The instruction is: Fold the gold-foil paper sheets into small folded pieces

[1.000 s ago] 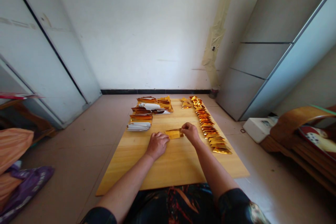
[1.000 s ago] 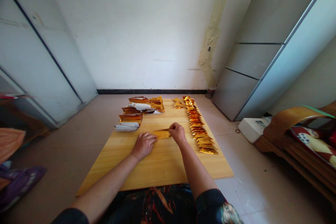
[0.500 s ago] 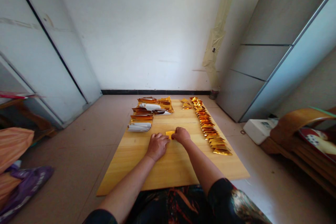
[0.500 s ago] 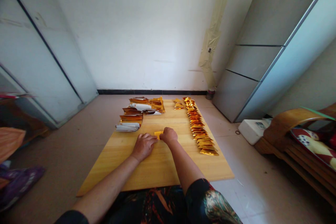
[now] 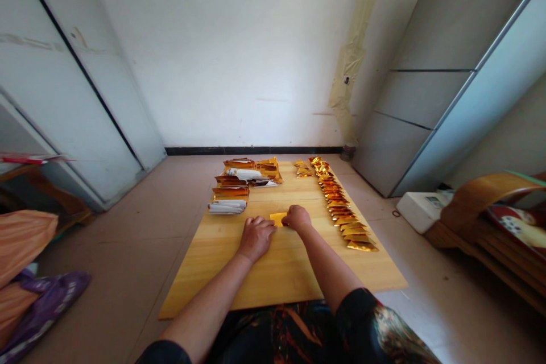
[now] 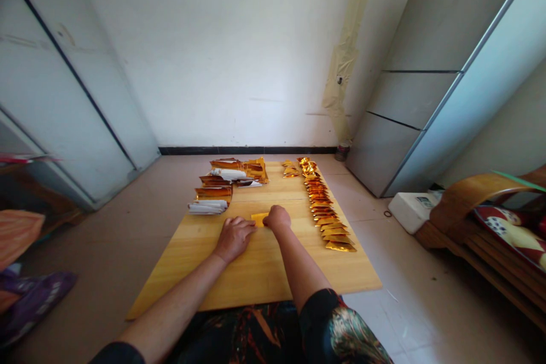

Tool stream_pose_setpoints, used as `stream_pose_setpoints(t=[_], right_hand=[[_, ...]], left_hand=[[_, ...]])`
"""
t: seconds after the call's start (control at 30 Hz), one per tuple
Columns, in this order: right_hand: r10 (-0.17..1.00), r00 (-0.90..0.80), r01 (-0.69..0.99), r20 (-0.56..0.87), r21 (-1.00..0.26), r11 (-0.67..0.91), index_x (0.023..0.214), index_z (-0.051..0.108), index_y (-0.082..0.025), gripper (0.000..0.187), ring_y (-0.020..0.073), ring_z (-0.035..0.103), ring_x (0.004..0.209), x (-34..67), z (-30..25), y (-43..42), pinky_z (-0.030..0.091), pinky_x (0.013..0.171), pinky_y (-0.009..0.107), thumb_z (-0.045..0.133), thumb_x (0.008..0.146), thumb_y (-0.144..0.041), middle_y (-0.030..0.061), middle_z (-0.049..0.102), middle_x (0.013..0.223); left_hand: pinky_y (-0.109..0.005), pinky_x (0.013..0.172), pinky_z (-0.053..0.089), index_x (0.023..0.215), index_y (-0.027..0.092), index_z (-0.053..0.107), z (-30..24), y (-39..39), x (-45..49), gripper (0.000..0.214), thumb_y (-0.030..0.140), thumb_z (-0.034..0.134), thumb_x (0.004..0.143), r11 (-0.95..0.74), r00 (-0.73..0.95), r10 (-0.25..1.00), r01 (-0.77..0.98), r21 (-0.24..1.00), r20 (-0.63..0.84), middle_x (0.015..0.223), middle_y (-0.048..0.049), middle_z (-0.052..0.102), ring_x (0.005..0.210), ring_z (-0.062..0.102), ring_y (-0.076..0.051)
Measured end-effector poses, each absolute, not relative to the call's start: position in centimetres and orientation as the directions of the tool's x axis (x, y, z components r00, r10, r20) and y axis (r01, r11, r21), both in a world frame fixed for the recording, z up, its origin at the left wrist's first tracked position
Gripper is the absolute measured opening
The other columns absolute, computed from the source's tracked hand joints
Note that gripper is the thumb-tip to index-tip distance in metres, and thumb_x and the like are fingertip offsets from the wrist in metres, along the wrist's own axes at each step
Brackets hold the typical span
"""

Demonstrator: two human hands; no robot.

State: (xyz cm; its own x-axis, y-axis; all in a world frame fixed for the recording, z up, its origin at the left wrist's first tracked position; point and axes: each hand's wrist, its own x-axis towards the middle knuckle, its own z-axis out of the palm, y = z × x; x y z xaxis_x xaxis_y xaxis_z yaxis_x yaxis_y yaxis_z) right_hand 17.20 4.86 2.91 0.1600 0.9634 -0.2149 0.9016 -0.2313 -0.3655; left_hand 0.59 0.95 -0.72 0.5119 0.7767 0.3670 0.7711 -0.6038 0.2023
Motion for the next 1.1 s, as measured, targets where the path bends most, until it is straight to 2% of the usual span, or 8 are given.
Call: stream_pose_setpoints(t=[0.23, 0.4, 0.5, 0.63, 0.73, 0.9, 0.97, 1.1], right_hand=[[0.956, 0.21, 0.866, -0.207, -0.414, -0.28, 0.075, 0.067, -0.018, 0.017, 0.0168, 0.066, 0.073, 20.0, 2.5, 4.9, 0.04, 0.054, 0.018, 0.068, 0.059, -0.017, 0.0049, 0.071, 0.076], [0.958, 0.264, 0.832, -0.113, -0.475, -0.285, 0.073, 0.066, -0.017, 0.014, 0.0147, 0.063, 0.072, 21.5, 1.6, 4.4, 0.038, 0.057, 0.018, 0.057, 0.066, -0.011, 0.0043, 0.07, 0.075], [0.971, 0.239, 0.809, -0.002, -0.552, -0.2, 0.075, 0.066, -0.019, 0.016, 0.0134, 0.061, 0.074, 21.6, 1.0, 3.8, 0.039, 0.062, 0.018, 0.052, 0.07, -0.011, 0.0018, 0.069, 0.077], [0.988, 0.117, 0.785, 0.104, -0.619, -0.028, 0.081, 0.066, -0.02, 0.019, 0.0126, 0.06, 0.083, 21.4, 0.5, 3.3, 0.042, 0.074, 0.018, 0.051, 0.072, -0.012, -0.0003, 0.067, 0.087], [0.995, 0.039, 0.807, 0.093, -0.591, 0.024, 0.09, 0.066, -0.021, 0.024, 0.0134, 0.059, 0.088, 21.2, 0.4, 3.1, 0.042, 0.078, 0.019, 0.055, 0.071, -0.013, 0.0005, 0.064, 0.097], [0.995, 0.025, 0.846, 0.094, -0.533, 0.029, 0.117, 0.058, -0.021, 0.045, 0.0145, 0.059, 0.093, 21.1, 0.4, 3.3, 0.042, 0.081, 0.019, 0.06, 0.072, -0.019, 0.0041, 0.057, 0.115], [0.996, 0.012, 0.863, 0.093, -0.504, 0.037, 0.118, 0.057, -0.02, 0.045, 0.0147, 0.059, 0.094, 21.1, 0.2, 3.4, 0.042, 0.081, 0.019, 0.06, 0.073, -0.02, 0.0047, 0.056, 0.115], [0.994, 0.007, 0.876, 0.105, -0.481, 0.044, 0.106, 0.062, -0.022, 0.032, 0.0142, 0.059, 0.09, 21.0, -0.1, 3.4, 0.042, 0.077, 0.019, 0.058, 0.074, -0.019, 0.0029, 0.058, 0.109]], left_hand=[[-0.039, 0.081, 0.035, 0.096, 0.03, 0.07, -0.8, 1.1, 0.6, 0.029, 0.014, 0.05, 0.083, -0.606, 0.51, 0.771, 0.771, 0.195, 0.382, 0.106, -0.0017, 0.07, 0.095, 0.055, -0.02], [-0.039, 0.081, 0.035, 0.095, 0.03, 0.07, -0.8, 1.1, 0.6, 0.03, 0.012, 0.05, 0.081, -0.614, 0.52, 0.766, 0.766, 0.19, 0.378, 0.107, -0.0003, 0.069, 0.097, 0.055, -0.02], [-0.039, 0.081, 0.035, 0.095, 0.029, 0.07, -0.9, 1.1, 0.6, 0.03, 0.013, 0.049, 0.082, -0.618, 0.523, 0.762, 0.764, 0.186, 0.381, 0.107, -0.0016, 0.069, 0.097, 0.054, -0.02], [-0.038, 0.082, 0.036, 0.095, 0.028, 0.07, -0.9, 1.1, 0.6, 0.029, 0.014, 0.048, 0.083, -0.624, 0.529, 0.755, 0.761, 0.177, 0.388, 0.106, -0.0025, 0.069, 0.097, 0.054, -0.02], [-0.039, 0.083, 0.037, 0.096, 0.027, 0.07, -0.8, 1.0, 0.6, 0.03, 0.013, 0.047, 0.083, -0.628, 0.531, 0.752, 0.757, 0.182, 0.39, 0.107, -0.0032, 0.069, 0.098, 0.054, -0.021], [-0.038, 0.085, 0.039, 0.107, 0.026, 0.065, -0.8, 1.0, 0.6, 0.04, 0.007, 0.047, 0.077, -0.628, 0.526, 0.756, 0.75, 0.207, 0.389, 0.114, -0.0043, 0.065, 0.102, 0.053, -0.021], [-0.039, 0.087, 0.04, 0.113, 0.025, 0.062, -0.9, 1.0, 0.7, 0.047, 0.005, 0.046, 0.074, -0.617, 0.512, 0.765, 0.756, 0.218, 0.39, 0.119, -0.0049, 0.062, 0.104, 0.052, -0.022], [-0.039, 0.092, 0.04, 0.124, 0.022, 0.054, -1.1, 1.1, 0.8, 0.056, 0.003, 0.044, 0.072, -0.601, 0.488, 0.777, 0.763, 0.237, 0.398, 0.127, -0.0063, 0.057, 0.11, 0.05, -0.022]])
